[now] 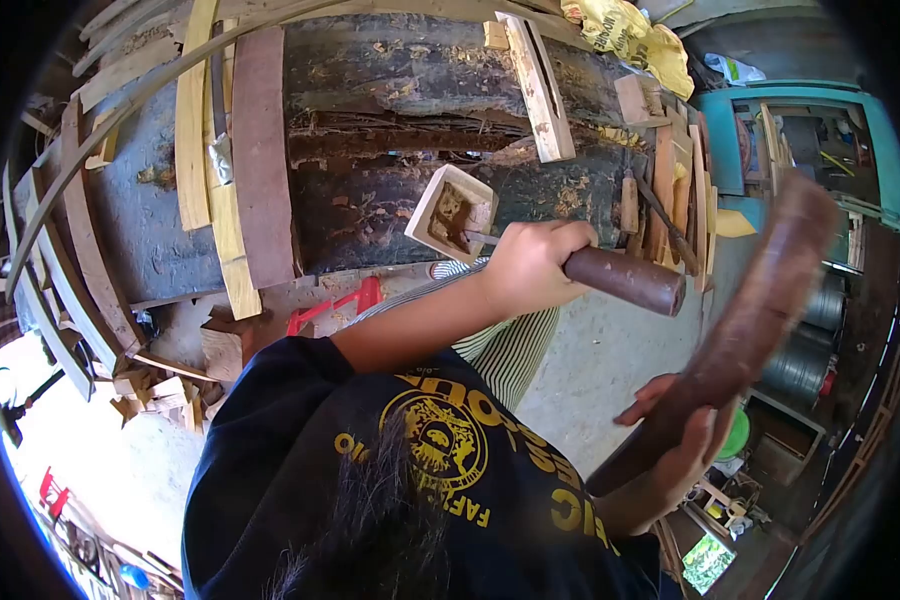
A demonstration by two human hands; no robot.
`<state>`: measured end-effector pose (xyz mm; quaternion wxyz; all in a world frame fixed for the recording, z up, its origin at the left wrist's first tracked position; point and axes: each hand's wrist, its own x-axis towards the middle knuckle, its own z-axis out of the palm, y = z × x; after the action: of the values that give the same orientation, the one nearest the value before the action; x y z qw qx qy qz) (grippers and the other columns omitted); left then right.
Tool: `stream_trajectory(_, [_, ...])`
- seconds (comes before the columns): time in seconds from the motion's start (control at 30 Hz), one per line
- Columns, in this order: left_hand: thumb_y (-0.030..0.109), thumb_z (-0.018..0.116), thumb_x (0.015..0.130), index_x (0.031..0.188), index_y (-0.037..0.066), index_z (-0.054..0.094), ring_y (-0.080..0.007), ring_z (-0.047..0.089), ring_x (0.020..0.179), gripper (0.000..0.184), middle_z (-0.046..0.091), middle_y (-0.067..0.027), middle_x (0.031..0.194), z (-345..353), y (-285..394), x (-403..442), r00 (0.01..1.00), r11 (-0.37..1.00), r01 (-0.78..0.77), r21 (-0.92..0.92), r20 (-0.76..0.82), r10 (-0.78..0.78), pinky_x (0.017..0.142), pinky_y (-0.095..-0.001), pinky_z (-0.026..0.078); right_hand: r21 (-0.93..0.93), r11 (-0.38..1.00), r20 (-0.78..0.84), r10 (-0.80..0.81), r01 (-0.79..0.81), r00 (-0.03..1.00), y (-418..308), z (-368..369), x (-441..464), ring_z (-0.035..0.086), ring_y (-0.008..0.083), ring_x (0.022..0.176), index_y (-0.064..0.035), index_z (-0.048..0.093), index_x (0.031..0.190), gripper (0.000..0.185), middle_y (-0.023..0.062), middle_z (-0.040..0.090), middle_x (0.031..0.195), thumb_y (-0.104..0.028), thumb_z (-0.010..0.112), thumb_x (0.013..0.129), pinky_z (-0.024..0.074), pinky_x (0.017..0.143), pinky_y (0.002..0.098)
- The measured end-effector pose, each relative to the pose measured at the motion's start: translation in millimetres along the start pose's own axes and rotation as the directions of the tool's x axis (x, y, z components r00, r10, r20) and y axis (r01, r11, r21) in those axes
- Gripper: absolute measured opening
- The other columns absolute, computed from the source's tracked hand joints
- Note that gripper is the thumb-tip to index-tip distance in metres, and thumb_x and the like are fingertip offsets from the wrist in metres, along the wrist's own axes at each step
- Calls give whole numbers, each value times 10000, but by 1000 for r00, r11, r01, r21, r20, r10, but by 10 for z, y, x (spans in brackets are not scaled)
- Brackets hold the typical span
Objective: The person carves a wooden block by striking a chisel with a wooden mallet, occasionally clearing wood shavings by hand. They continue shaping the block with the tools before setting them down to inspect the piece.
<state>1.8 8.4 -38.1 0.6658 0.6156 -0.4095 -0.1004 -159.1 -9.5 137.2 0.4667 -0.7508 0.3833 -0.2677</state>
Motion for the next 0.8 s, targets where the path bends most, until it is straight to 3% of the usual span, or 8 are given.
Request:
stream_trajectory(0.13, [108, 734, 622, 850, 39, 607, -283, 650, 668, 271, 632, -131, 730, -174, -24, 135, 993, 983, 100, -153, 73, -90, 611, -343, 512, 139, 988, -456, 1, 70, 890, -34, 292, 71, 537, 203, 500, 23, 388, 1234, 675, 167, 563, 765, -566, 227, 947, 536, 487, 372])
stream_trajectory(0.17, [127, 722, 631, 852, 47, 613, -281, 648, 631, 259, 622, -140, 682, -235, -34, 173, 994, 960, 97, -261, 74, -81, 588, -349, 508, 141, 987, -450, -1, 72, 893, -29, 304, 85, 537, 203, 500, 23, 388, 1234, 675, 167, 563, 765, -566, 227, 947, 536, 487, 372])
stream_trajectory(0.23, [65, 747, 645, 893, 1, 620, -76, 585, 706, 286, 637, -29, 755, -408, -72, 216, 956, 873, 259, -413, 240, -171, 625, -265, 480, 150, 982, -474, -27, 111, 880, -8, 310, 79, 549, 193, 502, 15, 409, 1213, 682, 154, 565, 772, -584, 225, 945, 538, 481, 368])
stream_trajectory(0.5, [210, 609, 779, 657, 123, 380, -87, 313, 428, 273, 391, 8, 513, -1048, -497, 224, 943, 404, 260, -877, 139, -304, 398, -267, 224, 275, 961, -347, 77, 23, 935, 458, 63, -74, 563, 178, 505, -24, 428, 1216, 643, 127, 577, 780, -586, 274, 943, 546, 470, 359])
stream_trajectory(0.57, [189, 600, 770, 667, 116, 389, -88, 296, 435, 246, 382, 8, 513, -1069, -469, 235, 946, 396, 271, -877, 166, -280, 408, -269, 205, 342, 939, -337, 167, -45, 927, 509, -44, -104, 560, 172, 506, -27, 454, 1149, 626, 117, 579, 783, -596, 296, 939, 537, 464, 351])
stream_trajectory(0.63, [200, 628, 755, 675, 109, 408, -88, 319, 442, 251, 394, 13, 516, -1030, -340, 270, 963, 606, 259, -752, 150, -225, 421, -260, 228, 391, 918, -324, 203, -65, 924, 554, -159, -136, 558, 170, 505, -32, 465, 1103, 611, 108, 578, 781, -599, 312, 936, 524, 450, 345])
stream_trajectory(0.7, [117, 682, 676, 739, 55, 568, -109, 545, 555, 144, 565, -17, 651, -986, -248, 310, 973, 766, 223, -603, 179, -143, 510, -249, 450, 443, 893, -303, 234, -81, 924, 606, -245, -149, 555, 169, 505, -37, 477, 1058, 598, 100, 577, 780, -602, 329, 933, 510, 437, 338])
stream_trajectory(0.8, [110, 697, 651, 757, 34, 575, -156, 610, 600, 179, 601, -30, 663, -800, 89, 286, 952, 887, 71, -456, 297, 76, 549, -302, 485, 508, 858, -277, 249, -78, 928, 685, -321, -155, 538, 167, 496, -47, 480, 985, 579, 87, 572, 773, -608, 349, 929, 472, 415, 324])
